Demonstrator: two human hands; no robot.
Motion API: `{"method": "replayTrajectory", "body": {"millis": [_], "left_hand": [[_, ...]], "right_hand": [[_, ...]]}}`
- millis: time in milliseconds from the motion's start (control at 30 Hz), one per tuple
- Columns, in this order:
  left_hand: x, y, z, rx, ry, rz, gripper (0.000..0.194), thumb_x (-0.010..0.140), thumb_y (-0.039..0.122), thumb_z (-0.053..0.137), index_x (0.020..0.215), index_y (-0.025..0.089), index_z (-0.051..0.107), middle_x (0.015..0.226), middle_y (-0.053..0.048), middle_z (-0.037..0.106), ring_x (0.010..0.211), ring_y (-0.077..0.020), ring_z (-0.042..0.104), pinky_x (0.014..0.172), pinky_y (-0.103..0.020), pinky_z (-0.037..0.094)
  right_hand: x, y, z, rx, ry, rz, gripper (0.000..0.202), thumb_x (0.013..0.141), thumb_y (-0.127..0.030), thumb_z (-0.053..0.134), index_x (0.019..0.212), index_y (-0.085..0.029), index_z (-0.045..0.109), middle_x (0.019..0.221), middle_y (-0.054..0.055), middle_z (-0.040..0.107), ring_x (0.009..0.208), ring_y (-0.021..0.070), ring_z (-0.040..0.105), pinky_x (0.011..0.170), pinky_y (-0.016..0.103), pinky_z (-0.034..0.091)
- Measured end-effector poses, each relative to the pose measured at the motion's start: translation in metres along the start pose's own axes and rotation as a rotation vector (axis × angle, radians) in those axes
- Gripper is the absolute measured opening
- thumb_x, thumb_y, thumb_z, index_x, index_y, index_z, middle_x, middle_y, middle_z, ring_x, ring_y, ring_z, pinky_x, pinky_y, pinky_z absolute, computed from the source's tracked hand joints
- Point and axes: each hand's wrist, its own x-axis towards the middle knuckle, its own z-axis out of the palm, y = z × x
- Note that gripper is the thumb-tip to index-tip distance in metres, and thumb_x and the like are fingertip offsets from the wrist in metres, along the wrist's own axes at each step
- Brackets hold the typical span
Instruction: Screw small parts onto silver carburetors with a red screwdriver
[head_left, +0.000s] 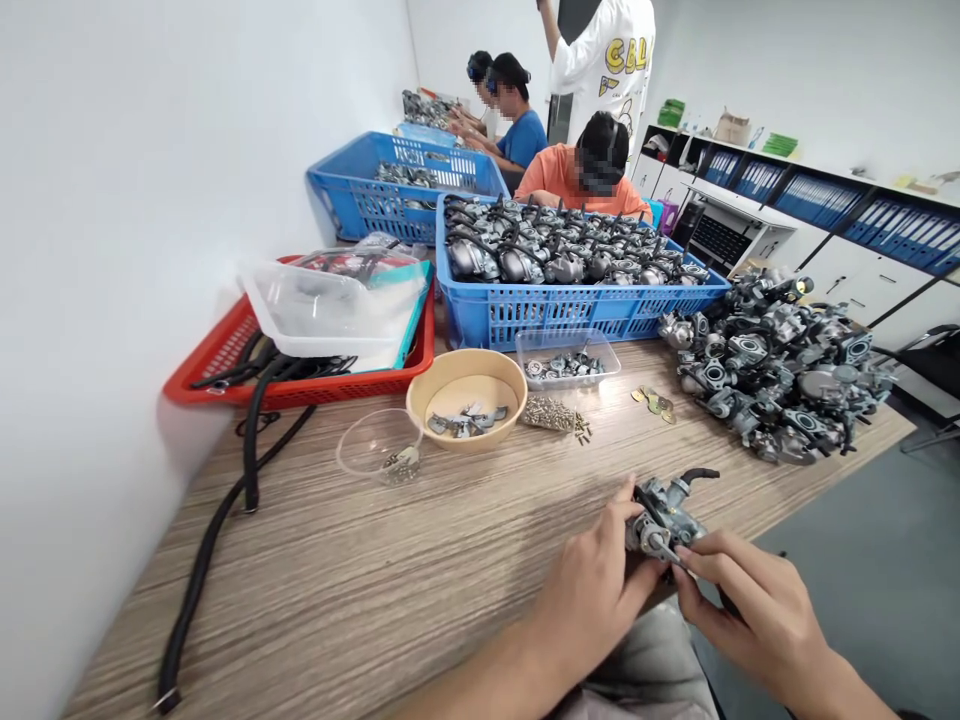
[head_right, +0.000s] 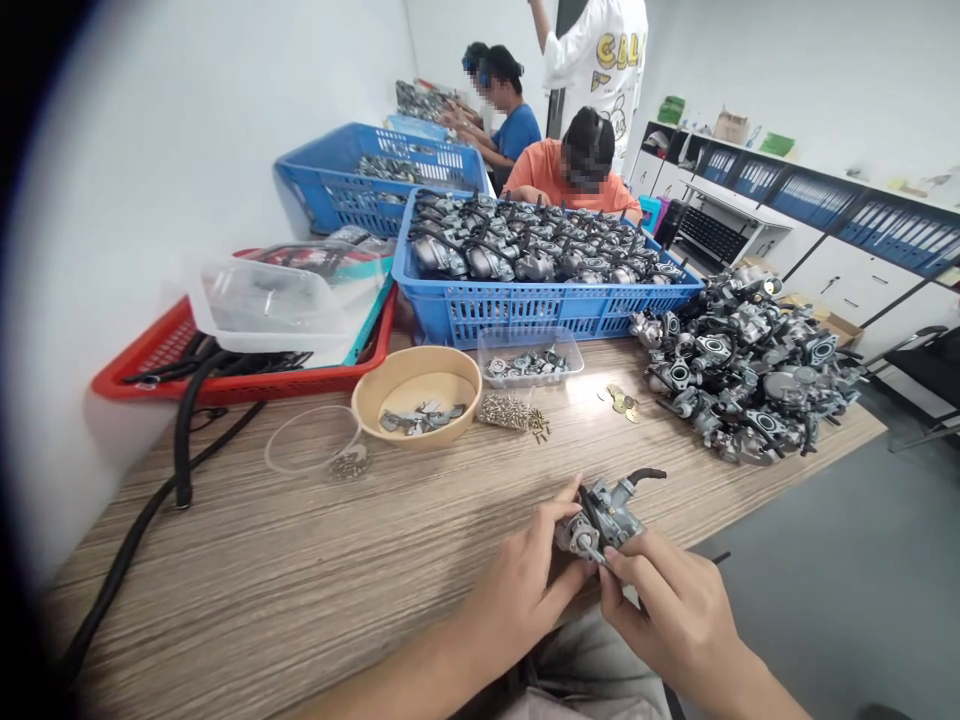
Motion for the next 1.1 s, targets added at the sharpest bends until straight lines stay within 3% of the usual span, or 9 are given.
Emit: {"method": "replayTrajectory", "body": {"millis": [133, 267, 500, 733, 933, 1100], "left_hand": [[0.003, -0.003, -0.003, -0.087, 0.036, -0.03, 0.043, 0.091, 0.024, 0.076, 0.128, 0.022, 0.054, 0.171, -0.019, 0.044, 0.134, -0.0403, 0.07, 0.112, -0.058, 0.058], [0.001, -0.004, -0.008, -0.146, 0.036, 0.0, 0.045, 0.092, 0.027, 0.076, 0.131, 0.02, 0.056, 0.163, -0.019, 0.056, 0.136, -0.0362, 0.069, 0.115, -0.056, 0.057], [0.001, -0.013, -0.026, 0.003, 0.009, 0.108, 0.044, 0.095, 0.026, 0.077, 0.136, 0.016, 0.063, 0.156, -0.018, 0.063, 0.132, -0.0354, 0.072, 0.112, -0.055, 0.059], [0.001, -0.017, -0.03, -0.018, 0.06, 0.141, 0.043, 0.094, 0.025, 0.083, 0.133, 0.017, 0.067, 0.156, -0.014, 0.064, 0.132, -0.0294, 0.073, 0.113, -0.043, 0.06], [0.0, -0.017, -0.029, -0.083, 0.057, 0.097, 0.053, 0.089, 0.027, 0.089, 0.135, 0.019, 0.065, 0.154, -0.014, 0.066, 0.133, -0.031, 0.072, 0.112, -0.047, 0.061], [0.0, -0.017, -0.029, -0.088, 0.056, 0.092, 0.04, 0.092, 0.021, 0.086, 0.127, 0.02, 0.068, 0.154, -0.012, 0.066, 0.133, -0.0311, 0.072, 0.113, -0.048, 0.06]], "right_hand": [[-0.002, -0.004, 0.004, -0.026, 0.025, 0.003, 0.013, 0.1, -0.008, 0.06, 0.101, -0.021, 0.061, 0.074, 0.002, 0.068, 0.056, 0.0128, 0.064, 0.052, 0.023, 0.05], [-0.004, -0.006, 0.009, -0.045, 0.079, -0.015, 0.011, 0.101, -0.007, 0.062, 0.096, -0.017, 0.063, 0.074, 0.004, 0.069, 0.057, 0.0133, 0.065, 0.054, 0.025, 0.051], [-0.006, -0.008, 0.016, -0.045, 0.137, -0.059, 0.012, 0.102, -0.004, 0.061, 0.097, -0.014, 0.065, 0.073, 0.006, 0.071, 0.055, 0.0126, 0.065, 0.052, 0.025, 0.051], [-0.003, -0.002, 0.016, -0.055, 0.081, -0.069, 0.012, 0.106, -0.009, 0.059, 0.101, -0.014, 0.068, 0.076, 0.005, 0.073, 0.057, 0.0118, 0.067, 0.053, 0.024, 0.052], [0.003, -0.002, 0.011, -0.107, 0.028, -0.093, 0.014, 0.108, -0.013, 0.057, 0.1, -0.016, 0.068, 0.077, 0.003, 0.073, 0.056, 0.0123, 0.068, 0.052, 0.025, 0.051], [0.007, -0.003, 0.011, -0.134, 0.008, -0.121, 0.013, 0.108, -0.013, 0.057, 0.1, -0.015, 0.068, 0.076, 0.004, 0.073, 0.055, 0.0132, 0.068, 0.052, 0.027, 0.052]]}}
